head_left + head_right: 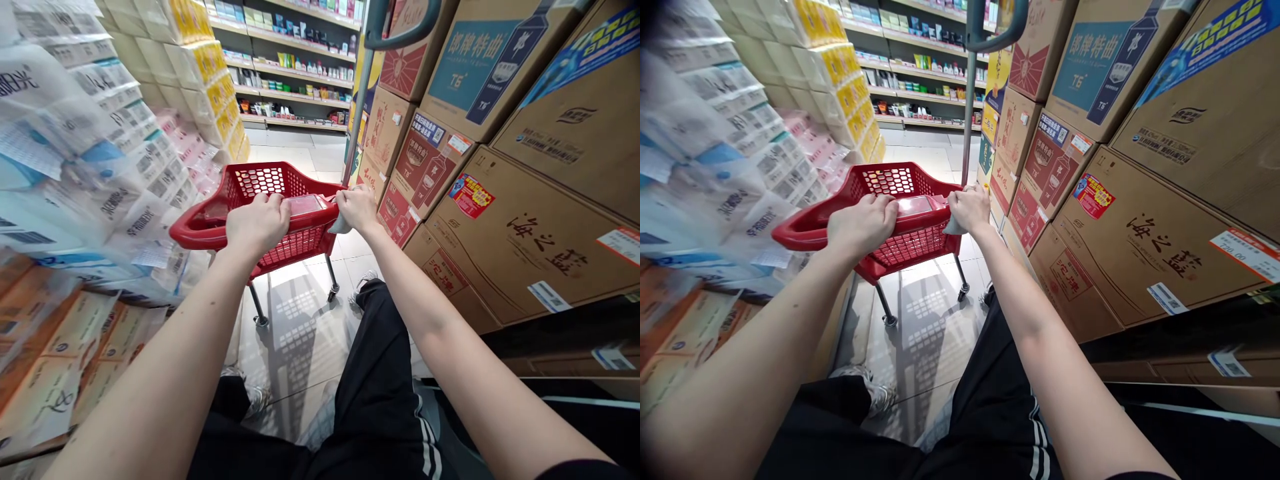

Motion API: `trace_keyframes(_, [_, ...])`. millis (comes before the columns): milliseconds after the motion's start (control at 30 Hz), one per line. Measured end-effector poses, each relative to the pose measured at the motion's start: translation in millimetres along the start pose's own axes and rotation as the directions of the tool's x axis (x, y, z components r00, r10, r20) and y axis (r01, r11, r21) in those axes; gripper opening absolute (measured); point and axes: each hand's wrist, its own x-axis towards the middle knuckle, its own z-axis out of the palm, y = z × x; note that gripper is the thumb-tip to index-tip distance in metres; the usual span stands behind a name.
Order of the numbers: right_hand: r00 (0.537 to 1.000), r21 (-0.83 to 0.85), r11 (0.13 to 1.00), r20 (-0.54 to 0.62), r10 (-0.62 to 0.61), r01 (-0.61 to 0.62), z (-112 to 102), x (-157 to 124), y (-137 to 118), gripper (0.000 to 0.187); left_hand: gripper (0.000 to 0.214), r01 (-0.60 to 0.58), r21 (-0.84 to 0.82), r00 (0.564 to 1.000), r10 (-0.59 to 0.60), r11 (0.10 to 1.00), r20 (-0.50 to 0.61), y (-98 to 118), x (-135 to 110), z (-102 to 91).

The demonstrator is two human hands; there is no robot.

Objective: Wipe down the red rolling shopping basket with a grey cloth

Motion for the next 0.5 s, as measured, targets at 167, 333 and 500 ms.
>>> trace_keyframes(167, [0.991,-0.066,0.991,0.053,0.124,-0.120,-9.8,-18.2,-50.1,0.054,0.066,0.033,-0.002,0.999,-0.033,0.999,0.002,2.3,0.1,-2.4])
trace_keyframes(333, [0.994,0.017,0.994,-0.039,0.106,-0.106,-9.4,-37.9,-72.6,0.051,0.065,0.026,0.011,1.000,-0.026,1.000,0.004,0.9,-4.8,-5.6])
trace_keyframes(500, [0.998,0.010,0.999,-0.044,-0.050,0.051,-5.4,-26.3,-41.6,0.044,0.070,-0.036,0.007,0.999,0.036,0.999,0.027,-10.0,-9.4,-8.8])
